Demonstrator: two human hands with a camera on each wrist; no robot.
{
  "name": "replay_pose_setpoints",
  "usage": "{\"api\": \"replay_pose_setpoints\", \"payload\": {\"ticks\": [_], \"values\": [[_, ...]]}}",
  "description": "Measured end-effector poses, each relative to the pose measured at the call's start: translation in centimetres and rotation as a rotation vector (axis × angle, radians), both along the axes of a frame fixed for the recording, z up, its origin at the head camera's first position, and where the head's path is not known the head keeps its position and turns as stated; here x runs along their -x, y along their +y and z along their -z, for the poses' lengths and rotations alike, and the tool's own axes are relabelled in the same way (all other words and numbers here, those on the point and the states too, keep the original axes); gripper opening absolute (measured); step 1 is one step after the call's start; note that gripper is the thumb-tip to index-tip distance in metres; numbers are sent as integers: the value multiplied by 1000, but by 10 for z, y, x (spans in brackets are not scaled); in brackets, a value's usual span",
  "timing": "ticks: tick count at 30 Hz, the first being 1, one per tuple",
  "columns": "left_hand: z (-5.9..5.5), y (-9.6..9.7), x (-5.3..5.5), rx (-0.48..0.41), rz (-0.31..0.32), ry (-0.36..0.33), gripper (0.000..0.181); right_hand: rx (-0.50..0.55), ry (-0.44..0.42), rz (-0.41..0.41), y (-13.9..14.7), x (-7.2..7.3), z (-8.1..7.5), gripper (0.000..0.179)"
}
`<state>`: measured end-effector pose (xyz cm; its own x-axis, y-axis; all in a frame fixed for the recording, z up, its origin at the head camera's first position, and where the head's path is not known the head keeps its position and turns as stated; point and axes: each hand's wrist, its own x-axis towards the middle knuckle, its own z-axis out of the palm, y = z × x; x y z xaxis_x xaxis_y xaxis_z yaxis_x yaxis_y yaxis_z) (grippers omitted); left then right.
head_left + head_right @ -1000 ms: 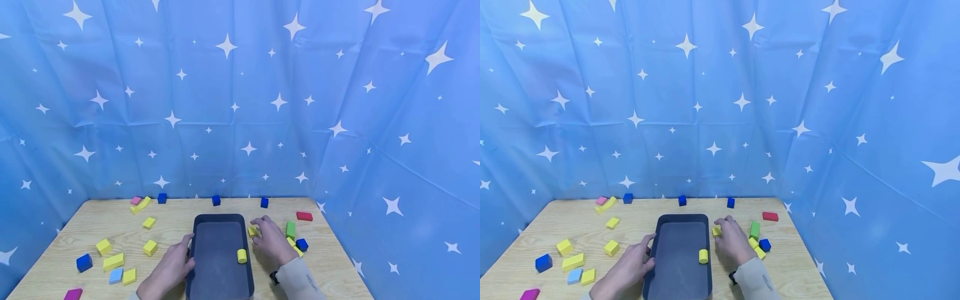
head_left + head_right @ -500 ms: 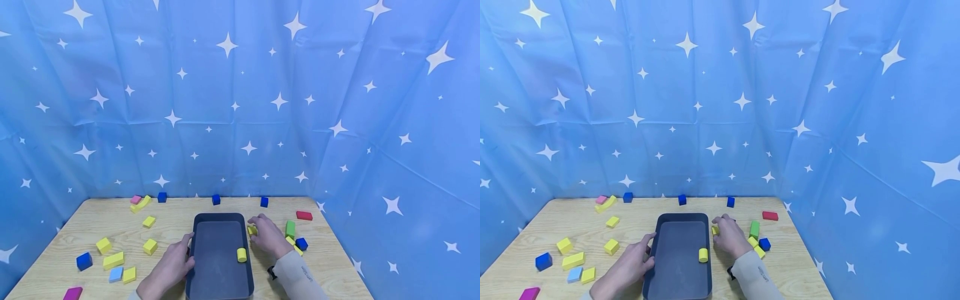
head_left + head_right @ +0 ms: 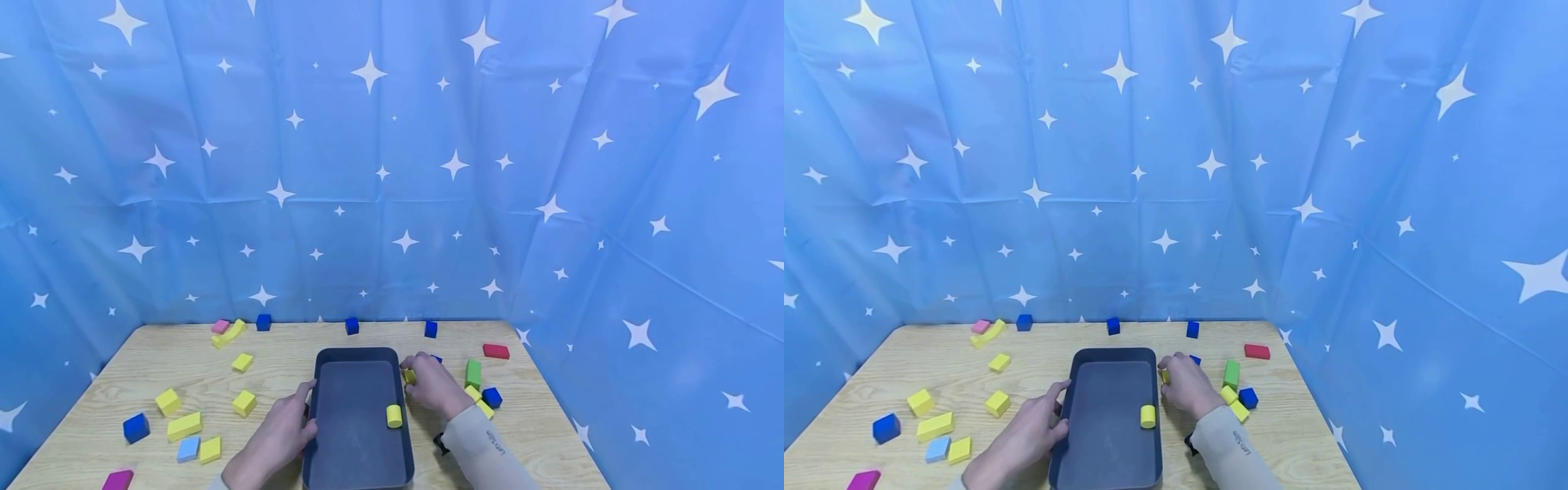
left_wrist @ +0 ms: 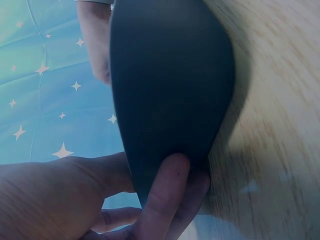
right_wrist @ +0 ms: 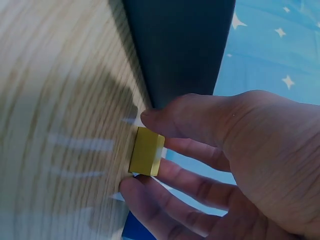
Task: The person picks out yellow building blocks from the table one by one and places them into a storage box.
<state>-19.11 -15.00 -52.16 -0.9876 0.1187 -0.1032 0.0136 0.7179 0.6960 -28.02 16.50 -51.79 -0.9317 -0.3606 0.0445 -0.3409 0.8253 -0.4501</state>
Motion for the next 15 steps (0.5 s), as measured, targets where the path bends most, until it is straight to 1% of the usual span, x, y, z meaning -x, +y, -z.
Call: {"api": "replay_pose_setpoints", "payload": {"ticks": [9, 15], "values": [[-2, 1, 0, -7, -3, -25, 73, -8, 7, -10, 1, 1, 2, 26], [-2, 1, -1, -4, -3, -28, 73, -15, 2, -7, 2, 1, 4, 24]]}}
